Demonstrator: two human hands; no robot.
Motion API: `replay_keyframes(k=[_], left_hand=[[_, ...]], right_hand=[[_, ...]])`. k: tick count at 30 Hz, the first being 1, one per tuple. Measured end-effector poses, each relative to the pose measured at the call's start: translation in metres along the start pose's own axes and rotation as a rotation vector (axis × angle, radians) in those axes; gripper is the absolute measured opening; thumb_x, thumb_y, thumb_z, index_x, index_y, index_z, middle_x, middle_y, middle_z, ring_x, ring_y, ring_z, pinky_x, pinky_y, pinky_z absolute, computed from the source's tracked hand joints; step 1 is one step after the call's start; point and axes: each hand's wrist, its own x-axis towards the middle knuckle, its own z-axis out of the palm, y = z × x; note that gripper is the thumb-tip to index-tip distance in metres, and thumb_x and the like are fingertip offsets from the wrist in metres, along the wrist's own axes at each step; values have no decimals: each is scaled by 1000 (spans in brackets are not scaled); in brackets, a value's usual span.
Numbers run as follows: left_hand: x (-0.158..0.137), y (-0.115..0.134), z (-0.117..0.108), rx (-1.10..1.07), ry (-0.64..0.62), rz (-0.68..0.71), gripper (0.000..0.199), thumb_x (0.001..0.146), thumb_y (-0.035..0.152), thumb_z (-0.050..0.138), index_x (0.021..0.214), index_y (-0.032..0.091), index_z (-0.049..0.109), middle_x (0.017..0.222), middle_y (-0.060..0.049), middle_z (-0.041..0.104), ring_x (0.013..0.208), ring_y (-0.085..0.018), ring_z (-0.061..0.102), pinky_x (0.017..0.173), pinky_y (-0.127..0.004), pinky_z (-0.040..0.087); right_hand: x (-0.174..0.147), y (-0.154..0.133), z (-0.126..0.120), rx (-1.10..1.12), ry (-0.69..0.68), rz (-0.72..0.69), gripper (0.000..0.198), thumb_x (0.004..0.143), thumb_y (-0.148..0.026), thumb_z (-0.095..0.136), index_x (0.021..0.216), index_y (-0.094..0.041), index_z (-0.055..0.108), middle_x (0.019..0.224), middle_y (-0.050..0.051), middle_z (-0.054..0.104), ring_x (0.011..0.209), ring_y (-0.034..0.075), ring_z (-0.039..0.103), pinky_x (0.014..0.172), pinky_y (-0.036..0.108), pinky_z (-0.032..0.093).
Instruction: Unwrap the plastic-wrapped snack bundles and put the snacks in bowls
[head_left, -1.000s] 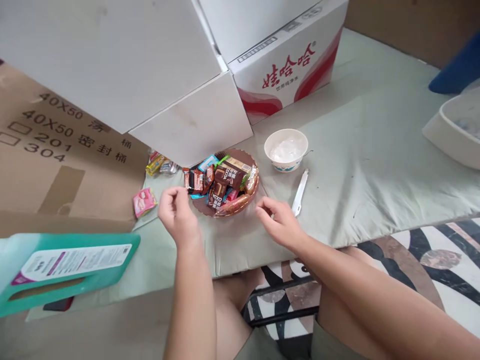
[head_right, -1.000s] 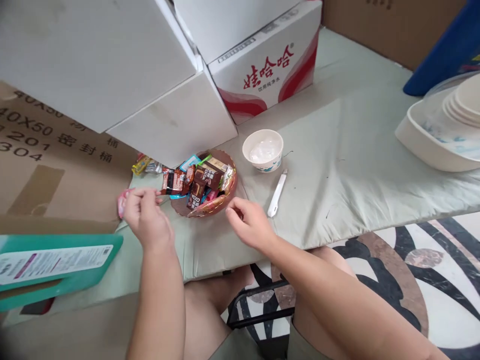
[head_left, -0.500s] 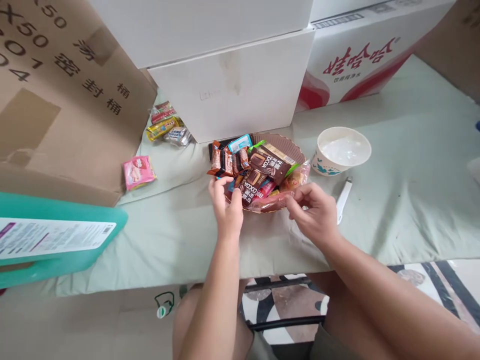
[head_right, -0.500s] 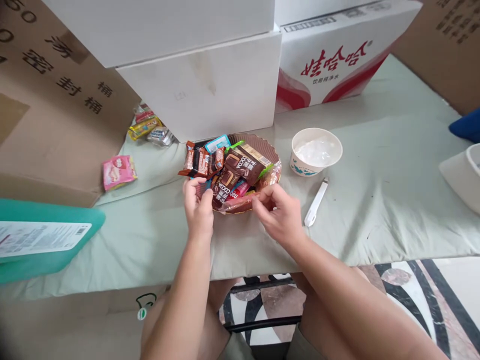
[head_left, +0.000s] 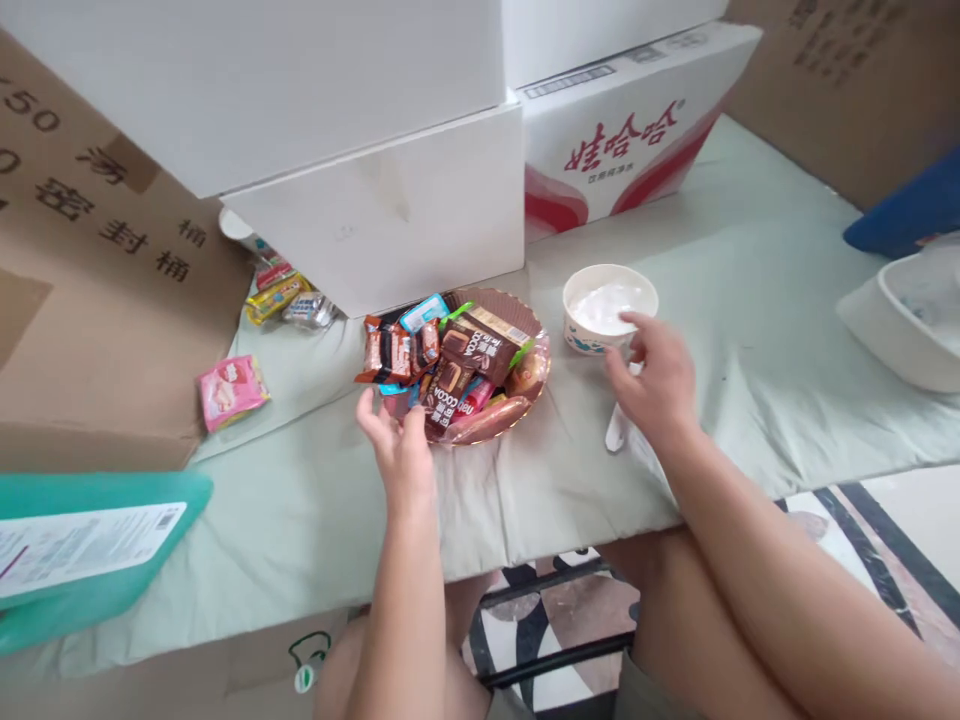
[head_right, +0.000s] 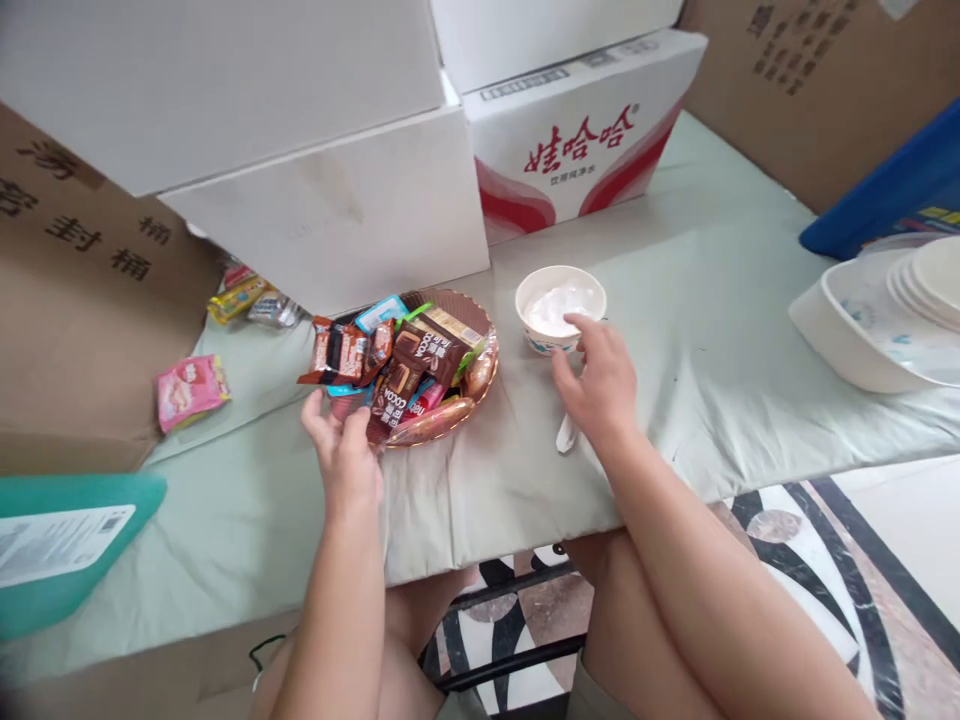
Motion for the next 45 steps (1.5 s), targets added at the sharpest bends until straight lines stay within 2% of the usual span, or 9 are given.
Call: replay_keyframes(k=[3, 7, 16, 20, 25, 35, 41, 43, 45], left_hand=[[-7, 20, 0, 7, -39, -262, 40, 75, 28, 63, 115, 29, 60, 115, -2, 70, 93, -18, 70, 69, -26, 57], [-13, 53, 2, 109, -33, -472, 30, 67, 14, 64, 95, 24, 61, 78, 5, 70, 59, -11, 64, 57, -23, 56], [-34, 86, 54, 70, -94, -508, 30, 67, -1, 60, 88, 20, 57, 72, 3, 73, 58, -14, 71, 62, -29, 64], [-42, 105, 109, 67, -282, -582, 37, 67, -3, 60, 96, 20, 60, 82, -1, 77, 65, -17, 74, 63, -32, 65], [-48, 118, 203, 76, -495, -577, 33, 66, -1, 57, 93, 16, 61, 85, -4, 77, 70, -16, 74, 70, -28, 64], [-44, 86, 391, 42, -691, -552, 28, 72, -1, 50, 92, 16, 57, 67, -2, 63, 65, -16, 68, 77, -35, 65], [-47, 56, 459, 133, -753, -520, 26, 78, 2, 53, 100, 14, 60, 75, -6, 65, 72, -19, 71, 71, -32, 63], [-47, 50, 469, 140, -762, -513, 27, 81, 8, 58, 106, 14, 60, 88, -9, 68, 83, -22, 72, 75, -34, 63], [-46, 47, 467, 204, -773, -352, 36, 83, 18, 65, 117, 16, 57, 109, -14, 66, 104, -27, 69, 84, -39, 61]], right_hand=[[14, 22, -2, -44, -117, 132, 27, 84, -34, 54, 105, -23, 68, 68, 1, 64, 66, 20, 58, 64, 32, 41], [17, 29, -15, 53, -82, 198, 24, 88, -37, 51, 97, -22, 68, 75, 4, 72, 70, 20, 65, 66, 31, 42], [21, 65, -69, 170, 167, 270, 20, 85, -39, 55, 88, -24, 68, 67, 3, 71, 62, 20, 66, 66, 32, 49], [20, 86, -86, 150, 247, 314, 20, 83, -39, 56, 86, -24, 69, 65, 3, 69, 58, 20, 64, 62, 32, 48], [20, 96, -89, 112, 289, 328, 20, 84, -35, 56, 86, -22, 70, 64, 2, 69, 57, 18, 64, 62, 30, 47], [21, 110, -87, 41, 387, 284, 18, 85, -28, 55, 84, -21, 72, 59, -2, 65, 50, 12, 60, 56, 23, 46], [24, 109, -84, 56, 393, 230, 18, 90, -24, 53, 86, -21, 71, 61, -2, 66, 49, 11, 60, 54, 22, 49], [26, 109, -85, 54, 385, 210, 17, 91, -22, 54, 86, -21, 70, 61, -2, 66, 49, 11, 60, 53, 21, 49], [27, 108, -86, 49, 387, 186, 16, 91, -20, 54, 86, -20, 69, 60, -3, 66, 48, 10, 60, 53, 20, 49]])
